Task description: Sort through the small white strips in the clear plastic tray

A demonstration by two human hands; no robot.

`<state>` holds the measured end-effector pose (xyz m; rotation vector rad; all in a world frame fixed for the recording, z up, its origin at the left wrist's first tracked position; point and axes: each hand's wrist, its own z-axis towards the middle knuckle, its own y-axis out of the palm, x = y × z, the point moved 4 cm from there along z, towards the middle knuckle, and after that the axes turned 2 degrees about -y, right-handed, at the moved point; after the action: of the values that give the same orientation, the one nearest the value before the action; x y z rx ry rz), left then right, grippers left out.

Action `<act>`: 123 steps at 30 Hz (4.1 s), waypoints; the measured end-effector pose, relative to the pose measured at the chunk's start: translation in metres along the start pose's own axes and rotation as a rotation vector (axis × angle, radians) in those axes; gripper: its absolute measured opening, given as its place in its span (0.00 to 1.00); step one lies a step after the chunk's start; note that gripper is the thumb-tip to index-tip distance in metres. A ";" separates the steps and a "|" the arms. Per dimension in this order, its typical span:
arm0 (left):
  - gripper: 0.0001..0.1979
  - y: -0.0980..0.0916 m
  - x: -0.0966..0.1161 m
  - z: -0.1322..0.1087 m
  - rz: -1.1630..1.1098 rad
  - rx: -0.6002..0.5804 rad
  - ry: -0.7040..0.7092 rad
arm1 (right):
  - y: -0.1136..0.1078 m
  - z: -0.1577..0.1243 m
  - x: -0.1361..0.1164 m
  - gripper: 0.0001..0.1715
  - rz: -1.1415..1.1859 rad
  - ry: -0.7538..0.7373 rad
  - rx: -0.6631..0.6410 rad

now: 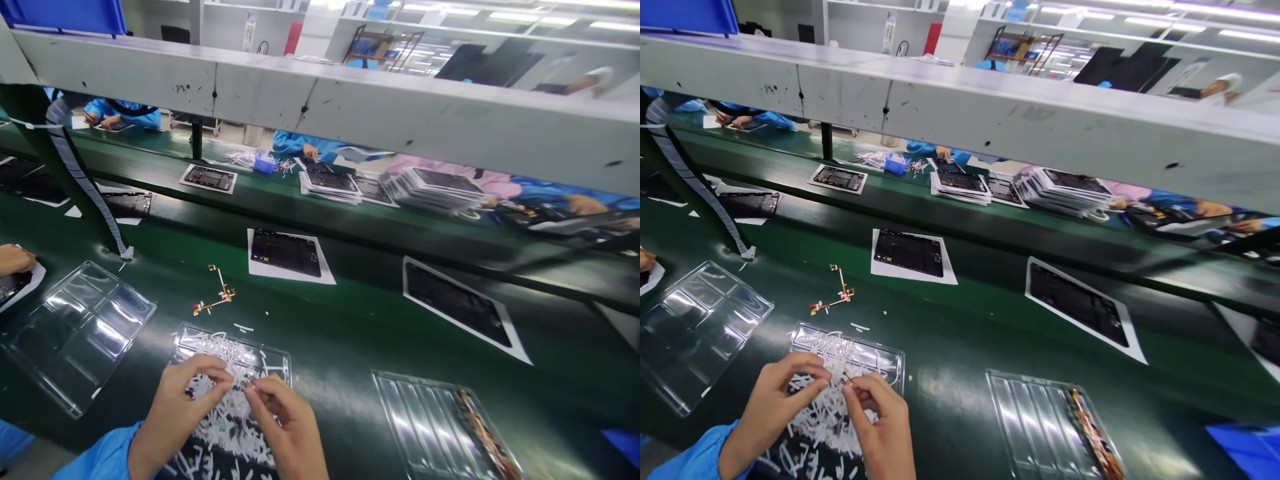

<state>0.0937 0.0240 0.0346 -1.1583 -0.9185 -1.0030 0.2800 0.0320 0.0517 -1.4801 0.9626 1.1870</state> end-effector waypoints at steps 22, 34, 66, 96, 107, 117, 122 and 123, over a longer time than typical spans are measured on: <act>0.12 0.013 0.025 -0.007 0.302 -0.053 0.337 | 0.009 -0.010 -0.010 0.10 -0.182 -0.249 -0.004; 0.20 0.018 0.008 -0.003 -0.088 -0.192 0.017 | 0.006 -0.010 -0.007 0.18 0.016 -0.011 -0.118; 0.15 0.014 0.032 -0.019 0.259 0.035 0.389 | 0.012 -0.020 0.001 0.13 -0.074 -0.195 0.081; 0.10 0.011 0.012 -0.005 -0.090 -0.280 0.001 | 0.006 -0.010 0.001 0.18 0.059 -0.012 -0.088; 0.06 0.012 0.026 -0.014 0.139 -0.054 0.247 | 0.006 -0.013 -0.014 0.10 -0.142 -0.136 0.014; 0.07 0.016 0.032 -0.010 0.233 -0.008 0.337 | 0.006 -0.016 -0.006 0.09 -0.240 -0.260 -0.001; 0.07 0.017 0.036 -0.011 0.305 -0.007 0.406 | 0.006 -0.016 -0.002 0.08 -0.264 -0.298 -0.011; 0.07 0.017 0.036 -0.010 0.326 -0.010 0.416 | 0.006 -0.016 -0.002 0.08 -0.269 -0.302 -0.018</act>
<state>0.1214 0.0105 0.0621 -1.0149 -0.3800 -0.9314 0.2770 0.0150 0.0527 -1.3469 0.5323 1.1794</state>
